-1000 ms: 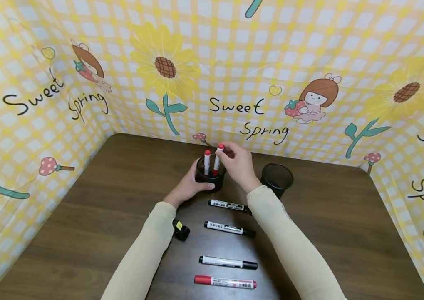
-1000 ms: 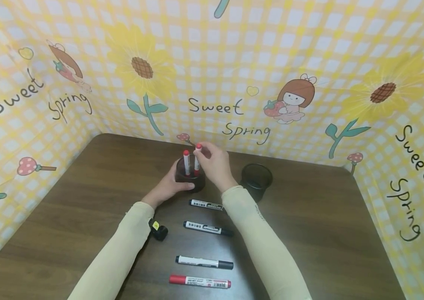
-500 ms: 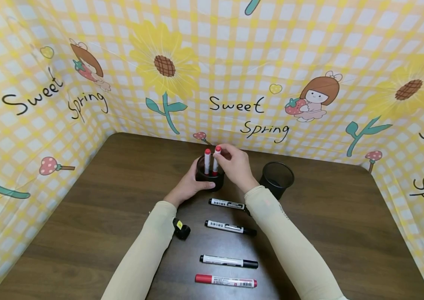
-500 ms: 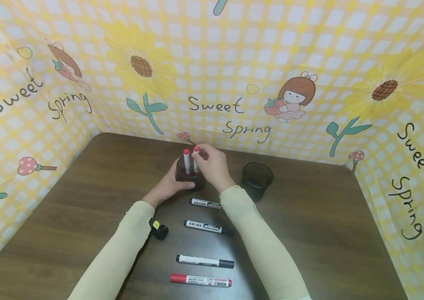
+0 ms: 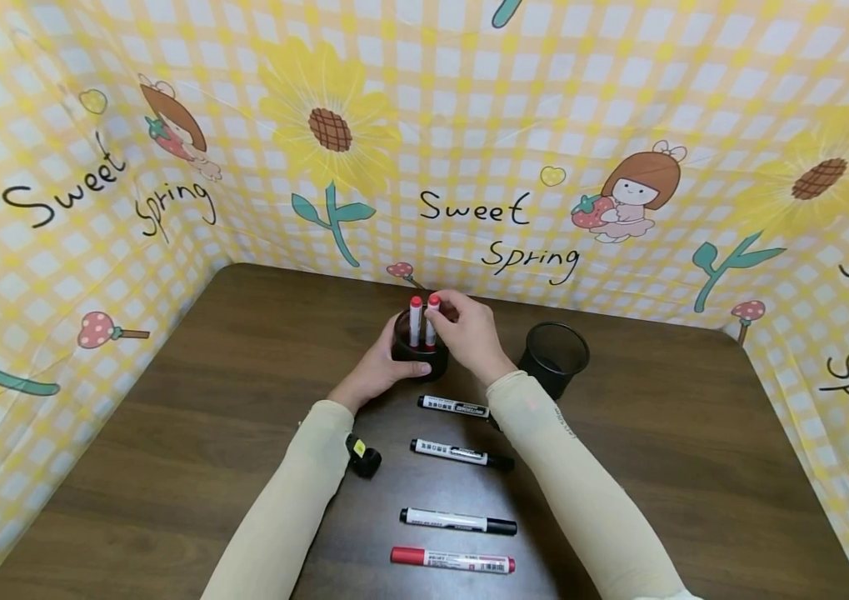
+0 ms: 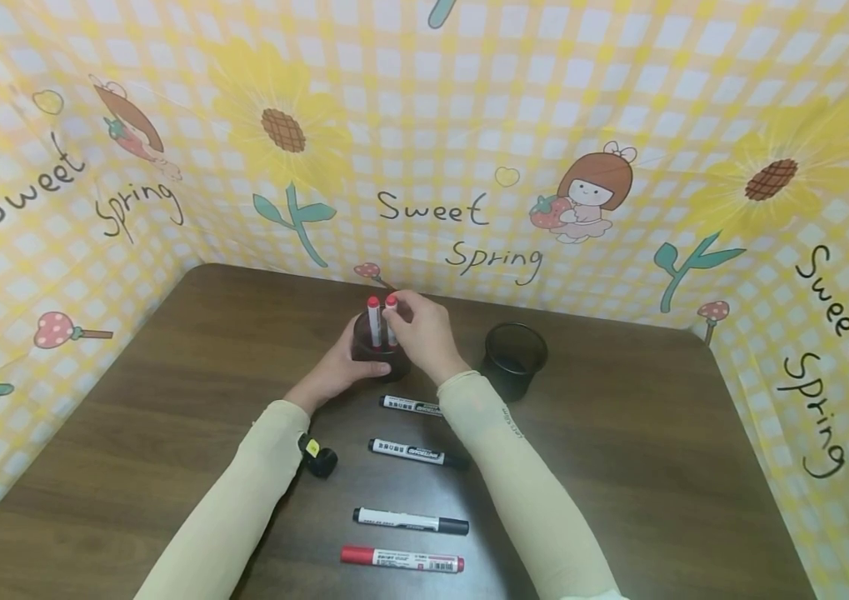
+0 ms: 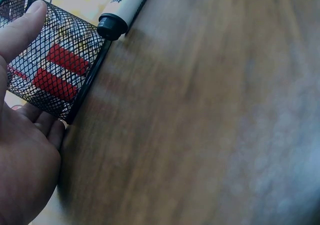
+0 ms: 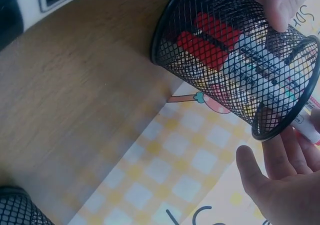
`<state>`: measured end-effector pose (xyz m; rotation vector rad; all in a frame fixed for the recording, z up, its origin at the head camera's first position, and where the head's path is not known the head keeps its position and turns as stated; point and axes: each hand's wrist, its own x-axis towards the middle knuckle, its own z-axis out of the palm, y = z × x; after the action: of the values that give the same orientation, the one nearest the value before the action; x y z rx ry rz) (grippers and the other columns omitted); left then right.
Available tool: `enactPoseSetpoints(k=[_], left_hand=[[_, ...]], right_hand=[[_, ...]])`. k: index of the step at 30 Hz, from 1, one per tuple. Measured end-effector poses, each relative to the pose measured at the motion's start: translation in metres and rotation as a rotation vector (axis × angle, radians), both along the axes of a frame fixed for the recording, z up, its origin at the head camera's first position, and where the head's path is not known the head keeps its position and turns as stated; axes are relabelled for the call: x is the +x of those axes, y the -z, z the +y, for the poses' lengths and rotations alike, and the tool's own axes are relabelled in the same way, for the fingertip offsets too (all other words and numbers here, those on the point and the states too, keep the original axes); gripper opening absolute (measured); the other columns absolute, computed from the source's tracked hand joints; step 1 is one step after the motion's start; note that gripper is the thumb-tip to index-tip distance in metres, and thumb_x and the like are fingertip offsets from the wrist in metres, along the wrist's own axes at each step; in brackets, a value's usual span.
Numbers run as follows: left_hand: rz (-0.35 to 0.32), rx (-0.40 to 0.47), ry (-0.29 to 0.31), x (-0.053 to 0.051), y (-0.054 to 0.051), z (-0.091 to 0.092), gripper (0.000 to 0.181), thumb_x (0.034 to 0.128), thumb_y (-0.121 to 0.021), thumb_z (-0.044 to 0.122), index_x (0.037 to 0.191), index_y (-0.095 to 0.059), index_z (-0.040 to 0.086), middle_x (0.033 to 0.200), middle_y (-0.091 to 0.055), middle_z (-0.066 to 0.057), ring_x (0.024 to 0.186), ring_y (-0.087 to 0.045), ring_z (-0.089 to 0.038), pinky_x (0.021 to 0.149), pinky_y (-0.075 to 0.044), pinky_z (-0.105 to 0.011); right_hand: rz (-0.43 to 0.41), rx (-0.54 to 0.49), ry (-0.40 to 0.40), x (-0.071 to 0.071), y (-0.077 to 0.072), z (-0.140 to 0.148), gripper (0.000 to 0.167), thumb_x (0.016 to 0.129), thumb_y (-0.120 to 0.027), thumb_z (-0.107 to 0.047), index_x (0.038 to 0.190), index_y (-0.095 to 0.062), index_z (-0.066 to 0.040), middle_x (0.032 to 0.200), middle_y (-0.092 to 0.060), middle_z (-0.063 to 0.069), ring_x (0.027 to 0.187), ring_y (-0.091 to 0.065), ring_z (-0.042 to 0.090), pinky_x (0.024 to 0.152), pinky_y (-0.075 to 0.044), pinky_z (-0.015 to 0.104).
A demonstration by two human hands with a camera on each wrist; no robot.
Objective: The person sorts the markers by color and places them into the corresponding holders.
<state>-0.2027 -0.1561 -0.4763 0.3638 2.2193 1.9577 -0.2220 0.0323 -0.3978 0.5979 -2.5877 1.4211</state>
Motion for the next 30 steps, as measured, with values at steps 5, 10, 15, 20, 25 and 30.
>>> enactPoseSetpoints(k=[5,10,15,20,25,30], left_hand=[[0.025,-0.011,-0.007,-0.001,0.006,-0.001,0.095,0.0844,-0.083,0.009,0.158,-0.023,0.021,0.156,-0.036,-0.007,0.142,-0.032,-0.023,0.116,-0.021,-0.047],[0.039,-0.002,-0.003,0.0,0.006,-0.001,0.094,0.0845,-0.083,0.009,0.157,-0.025,0.021,0.154,-0.037,-0.006,0.141,-0.033,-0.023,0.116,-0.022,-0.046],[0.034,-0.006,-0.003,0.0,0.004,0.0,0.093,0.0846,-0.083,0.008,0.157,-0.025,0.02,0.154,-0.037,-0.006,0.14,-0.033,-0.022,0.115,-0.022,-0.044],[0.018,0.003,0.007,0.005,-0.007,0.0,0.095,0.0841,-0.082,0.006,0.158,-0.023,0.014,0.156,-0.035,-0.012,0.141,-0.032,-0.026,0.116,-0.02,-0.046],[0.002,-0.001,0.017,0.014,-0.027,0.001,0.093,0.0843,-0.081,0.003,0.157,-0.023,0.009,0.155,-0.035,-0.015,0.141,-0.033,-0.028,0.116,-0.021,-0.046],[0.0,-0.008,0.011,0.016,-0.032,0.002,0.093,0.0842,-0.081,0.003,0.157,-0.023,0.008,0.156,-0.034,-0.016,0.141,-0.032,-0.029,0.116,-0.021,-0.048]], right_hand=[[0.006,-0.005,-0.002,0.0,0.0,-0.001,0.02,0.097,-0.07,-0.018,0.114,-0.071,-0.008,0.098,-0.072,0.006,0.09,-0.066,0.019,0.078,-0.055,0.037],[0.014,-0.004,-0.005,-0.001,0.001,-0.002,0.021,0.097,-0.07,-0.019,0.115,-0.071,-0.008,0.098,-0.072,0.005,0.088,-0.066,0.018,0.076,-0.054,0.037],[0.017,-0.002,-0.008,-0.002,0.0,-0.003,0.022,0.097,-0.07,-0.019,0.116,-0.071,-0.008,0.097,-0.072,0.005,0.087,-0.065,0.018,0.074,-0.054,0.036],[0.021,0.006,-0.008,-0.003,-0.001,-0.005,0.026,0.098,-0.069,-0.018,0.12,-0.07,-0.006,0.101,-0.072,0.006,0.09,-0.065,0.019,0.077,-0.054,0.037],[0.008,0.012,-0.007,-0.003,-0.002,-0.006,0.026,0.099,-0.068,-0.018,0.123,-0.069,-0.008,0.104,-0.073,0.007,0.094,-0.066,0.019,0.08,-0.054,0.038],[-0.003,0.021,-0.009,-0.005,-0.003,-0.008,0.029,0.1,-0.066,-0.019,0.127,-0.068,-0.009,0.108,-0.073,0.006,0.097,-0.067,0.02,0.082,-0.053,0.038]])
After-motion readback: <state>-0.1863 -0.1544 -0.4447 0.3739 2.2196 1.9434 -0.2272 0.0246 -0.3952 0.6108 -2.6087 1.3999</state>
